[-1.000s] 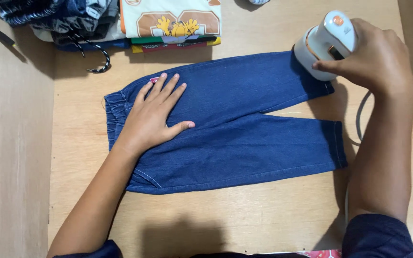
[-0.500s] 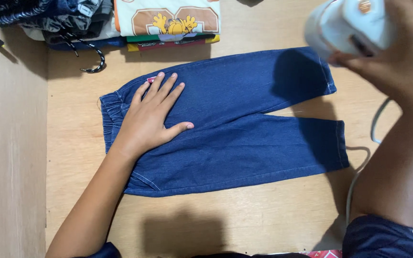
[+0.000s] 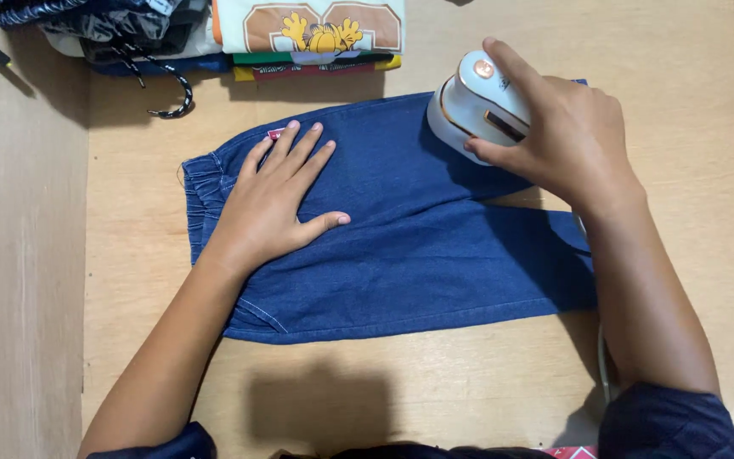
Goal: Iron a small pair of blue denim pants using a hand-held mini iron.
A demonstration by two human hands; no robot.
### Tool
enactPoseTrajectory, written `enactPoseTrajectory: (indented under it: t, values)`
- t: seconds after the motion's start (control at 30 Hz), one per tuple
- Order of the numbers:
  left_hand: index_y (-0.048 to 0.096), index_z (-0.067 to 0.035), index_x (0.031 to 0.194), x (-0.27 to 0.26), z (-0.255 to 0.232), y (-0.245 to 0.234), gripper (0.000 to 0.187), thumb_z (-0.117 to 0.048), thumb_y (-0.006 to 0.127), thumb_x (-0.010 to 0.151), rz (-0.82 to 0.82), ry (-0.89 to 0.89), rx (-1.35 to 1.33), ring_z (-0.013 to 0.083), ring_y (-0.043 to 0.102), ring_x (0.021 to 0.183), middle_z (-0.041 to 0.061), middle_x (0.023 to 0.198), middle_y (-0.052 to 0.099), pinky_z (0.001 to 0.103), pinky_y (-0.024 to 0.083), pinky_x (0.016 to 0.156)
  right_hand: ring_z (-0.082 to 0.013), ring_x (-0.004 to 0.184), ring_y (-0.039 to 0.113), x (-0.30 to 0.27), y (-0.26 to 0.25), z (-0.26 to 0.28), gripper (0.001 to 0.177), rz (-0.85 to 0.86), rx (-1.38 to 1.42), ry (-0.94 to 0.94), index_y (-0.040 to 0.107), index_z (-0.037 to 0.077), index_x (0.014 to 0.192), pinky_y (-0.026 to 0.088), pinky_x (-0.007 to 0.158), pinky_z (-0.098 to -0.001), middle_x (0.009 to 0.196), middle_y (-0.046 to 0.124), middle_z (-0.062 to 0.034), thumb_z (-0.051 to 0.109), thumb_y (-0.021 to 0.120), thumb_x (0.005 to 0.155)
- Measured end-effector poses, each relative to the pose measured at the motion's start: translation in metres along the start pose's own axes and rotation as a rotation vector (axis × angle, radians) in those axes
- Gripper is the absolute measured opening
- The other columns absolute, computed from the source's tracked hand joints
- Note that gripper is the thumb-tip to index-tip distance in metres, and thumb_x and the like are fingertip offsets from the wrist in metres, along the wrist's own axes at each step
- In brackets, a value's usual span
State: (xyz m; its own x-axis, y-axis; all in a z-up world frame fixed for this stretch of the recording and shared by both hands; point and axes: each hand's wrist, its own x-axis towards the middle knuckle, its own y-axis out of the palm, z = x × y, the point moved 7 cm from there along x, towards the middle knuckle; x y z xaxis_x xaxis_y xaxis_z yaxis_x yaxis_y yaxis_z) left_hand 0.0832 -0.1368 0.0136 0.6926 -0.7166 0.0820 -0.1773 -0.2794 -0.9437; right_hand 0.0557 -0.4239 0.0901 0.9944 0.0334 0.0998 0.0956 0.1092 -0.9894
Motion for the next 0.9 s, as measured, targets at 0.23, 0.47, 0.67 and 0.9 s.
enactPoseTrajectory:
  t: [0.23, 0.47, 0.67, 0.9]
  values:
    - [0.049, -0.008, 0.153, -0.001, 0.001, -0.002, 0.092, -0.07, 0.063, 0.087, -0.019, 0.008, -0.017, 0.0354, 0.029, 0.153, 0.017, 0.163, 0.038, 0.052, 0.019, 0.123, -0.031, 0.079, 0.076, -0.001, 0.003, 0.017, 0.101, 0.18, 0.025, -0.031, 0.049, 0.038, 0.155, 0.061, 0.072, -0.0454, 0.09, 0.077, -0.0144, 0.059, 0.09, 0.065]
    - [0.048, -0.007, 0.153, -0.001, 0.0, -0.001, 0.094, -0.071, 0.063, 0.086, -0.013, 0.017, -0.004, 0.0353, 0.028, 0.153, 0.017, 0.163, 0.038, 0.052, 0.019, 0.123, -0.0327, 0.084, 0.076, 0.021, 0.002, 0.024, 0.099, -0.017, 0.022, -0.154, 0.05, 0.031, 0.159, 0.06, 0.075, -0.0462, 0.093, 0.077, -0.015, 0.059, 0.088, 0.072]
    - [0.04, -0.002, 0.156, -0.001, 0.003, 0.002, 0.103, -0.073, 0.063, 0.085, -0.017, -0.003, -0.033, 0.034, 0.027, 0.153, 0.017, 0.163, 0.037, 0.051, 0.018, 0.123, -0.0323, 0.075, 0.075, 0.017, 0.011, 0.072, 0.096, 0.237, 0.023, -0.294, 0.046, 0.038, 0.155, 0.058, 0.063, -0.0444, 0.083, 0.076, -0.0127, 0.066, 0.082, 0.071]
    - [0.036, -0.002, 0.157, 0.0, 0.002, 0.0, 0.108, -0.075, 0.064, 0.083, -0.012, -0.024, -0.004, 0.0328, 0.027, 0.154, 0.017, 0.164, 0.037, 0.051, 0.018, 0.123, -0.0349, 0.074, 0.074, 0.042, 0.011, 0.083, 0.101, -0.043, 0.019, -0.306, 0.045, 0.027, 0.159, 0.057, 0.062, -0.047, 0.082, 0.075, -0.013, 0.059, 0.086, 0.072]
